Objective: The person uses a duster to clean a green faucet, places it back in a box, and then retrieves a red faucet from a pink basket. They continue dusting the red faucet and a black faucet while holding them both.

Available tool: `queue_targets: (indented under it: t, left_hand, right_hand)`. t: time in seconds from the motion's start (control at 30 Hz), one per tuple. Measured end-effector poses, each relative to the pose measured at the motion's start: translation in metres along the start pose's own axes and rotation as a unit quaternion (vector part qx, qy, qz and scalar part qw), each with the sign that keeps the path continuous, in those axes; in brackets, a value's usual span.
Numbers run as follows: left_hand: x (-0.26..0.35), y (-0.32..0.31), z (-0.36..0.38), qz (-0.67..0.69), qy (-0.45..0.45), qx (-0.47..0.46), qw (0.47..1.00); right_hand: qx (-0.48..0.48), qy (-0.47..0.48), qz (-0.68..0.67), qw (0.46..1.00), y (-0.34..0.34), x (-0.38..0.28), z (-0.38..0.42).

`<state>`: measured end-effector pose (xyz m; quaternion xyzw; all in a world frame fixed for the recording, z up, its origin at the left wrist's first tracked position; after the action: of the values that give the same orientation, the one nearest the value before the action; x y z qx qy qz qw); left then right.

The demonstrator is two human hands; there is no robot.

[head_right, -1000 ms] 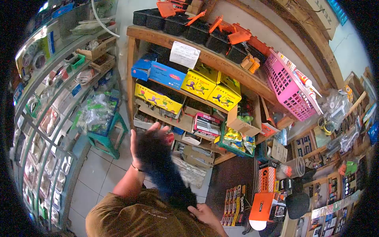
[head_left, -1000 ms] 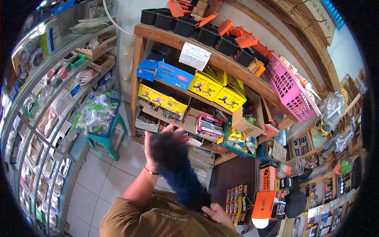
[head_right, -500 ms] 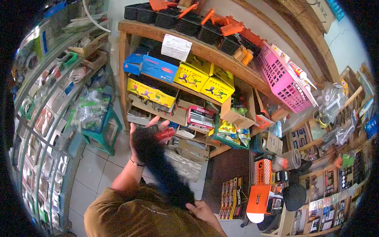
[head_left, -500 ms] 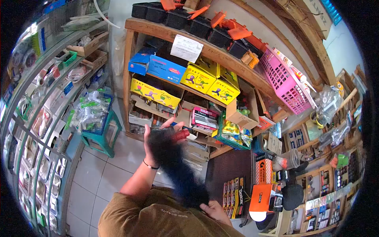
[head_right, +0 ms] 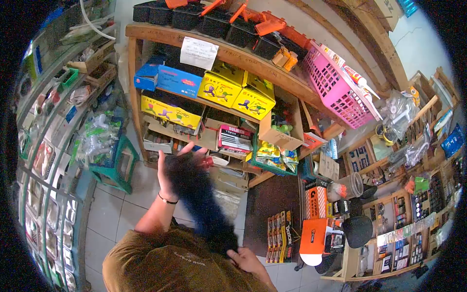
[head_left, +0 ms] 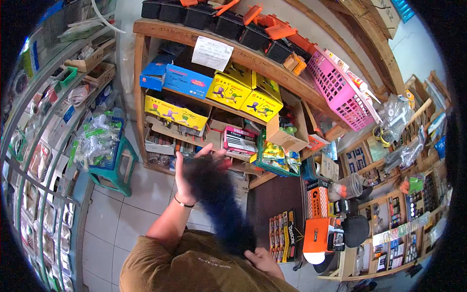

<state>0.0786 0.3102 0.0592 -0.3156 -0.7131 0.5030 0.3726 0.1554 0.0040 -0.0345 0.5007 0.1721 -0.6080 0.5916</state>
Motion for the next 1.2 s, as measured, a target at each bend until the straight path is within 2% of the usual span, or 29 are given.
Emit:
queue_targets:
  t: [0.07,0.1,0.13,0.17,0.2,0.27,0.3,0.33,0.4,0.43,0.47,0.53,0.6,0.67,0.7,0.77,0.8,0.87,0.93,1.0,1.07,1.1,1.13,1.17,1.2]
  left_hand:
    - [-0.001,0.005,-0.004,0.015,0.018,-0.075,0.997]
    - [0.0,0.002,-0.004,0.015,0.008,-0.02,1.0]
    - [0.001,-0.001,-0.001,0.015,-0.003,0.035,0.999]
    - [0.001,0.009,-0.002,-0.016,-0.001,0.023,1.0]
    - [-0.002,0.014,-0.003,0.001,0.005,0.022,1.0]
    - [-0.001,0.002,-0.005,0.021,0.008,-0.048,0.999]
    - [0.0,0.008,-0.005,0.002,0.012,-0.02,1.0]
    - [0.0,0.009,-0.005,0.012,-0.001,-0.033,0.999]
    - [0.002,0.024,-0.007,0.107,-0.019,0.053,0.993]
    - [0.001,0.008,-0.006,0.138,0.016,-0.098,0.985]
    - [0.001,0.014,-0.004,0.139,0.013,-0.097,0.985]
    - [0.002,0.0,-0.002,-0.006,0.014,-0.067,0.998]
    - [0.003,0.005,-0.002,-0.009,0.0,-0.029,1.0]
    - [0.004,0.016,-0.003,0.052,-0.014,0.041,0.998]
    - [0.002,0.028,-0.005,0.071,-0.012,0.033,0.997]
    - [0.002,0.016,-0.002,0.045,-0.006,0.021,0.999]
    - [0.002,0.008,-0.001,0.018,0.002,0.009,1.0]
    - [0.0,0.001,-0.002,0.029,0.008,-0.004,1.0]
    - [0.002,0.021,-0.004,0.033,-0.016,0.082,0.996]
    - [-0.001,0.02,-0.004,0.067,-0.004,0.061,0.996]
    - [0.0,0.008,-0.004,-0.004,0.011,-0.027,1.0]
    - [0.001,0.006,-0.005,-0.017,0.018,-0.031,0.999]
    - [-0.002,0.007,-0.004,0.03,0.011,0.025,0.999]
    - [-0.003,0.017,-0.006,0.054,0.016,-0.006,0.998]
    - [-0.001,0.012,-0.008,0.078,0.021,-0.037,0.996]
  right_hand:
    - [-0.007,0.08,-0.004,0.997,0.0,0.016,-0.006]
    - [-0.005,0.08,-0.004,0.997,-0.001,0.01,-0.007]
    - [0.053,0.071,-0.054,0.995,0.004,0.006,-0.009]
    - [0.109,0.061,-0.104,0.987,0.011,0.0,-0.008]
    - [0.11,0.061,-0.104,0.987,0.012,-0.014,-0.006]
    - [0.001,-0.004,0.027,1.0,-0.002,-0.039,0.002]
    - [-0.007,0.068,-0.047,0.997,-0.011,-0.066,0.002]
    - [-0.004,0.069,-0.048,0.996,-0.009,-0.061,0.0]
    - [0.084,0.026,-0.099,0.991,0.007,-0.028,-0.007]
    - [0.103,0.041,-0.093,0.989,0.009,-0.022,-0.009]
    - [0.101,0.04,-0.092,0.99,0.011,-0.019,-0.007]
    - [0.01,0.07,0.024,0.997,0.003,-0.029,-0.004]
    - [0.024,0.061,0.005,0.998,-0.002,-0.022,-0.005]
    - [0.121,0.078,-0.069,0.987,0.01,0.006,-0.011]
    - [0.12,0.077,-0.068,0.987,0.013,-0.005,-0.008]
    - [0.004,0.05,0.084,0.995,0.003,-0.034,-0.003]
    - [0.004,0.051,0.082,0.995,0.0,-0.029,-0.005]
    - [0.072,0.06,-0.034,0.995,0.004,-0.017,-0.009]
    - [0.048,0.059,-0.029,0.997,0.001,-0.028,-0.007]
    - [0.025,0.06,-0.025,0.998,-0.002,-0.03,-0.008]
    - [-0.008,0.068,-0.038,0.997,-0.004,-0.024,-0.008]
    - [-0.007,0.067,-0.039,0.997,-0.005,-0.026,-0.008]
    - [0.032,0.047,-0.131,0.99,-0.003,-0.027,-0.009]
    - [0.069,0.026,-0.22,0.973,-0.001,-0.028,-0.008]
    - [0.068,0.025,-0.22,0.973,0.002,-0.029,-0.007]
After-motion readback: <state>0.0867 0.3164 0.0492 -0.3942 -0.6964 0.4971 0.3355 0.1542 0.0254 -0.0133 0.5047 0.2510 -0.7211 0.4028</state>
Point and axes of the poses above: each hand's wrist, its own z-axis away from the middle knuckle, its own y-axis out of the back of the hand, x = y × z, the point moved 9 cm from there along -z, towards the middle knuckle, and after that the axes turned 13 degrees about y, right-handed, at the moved point
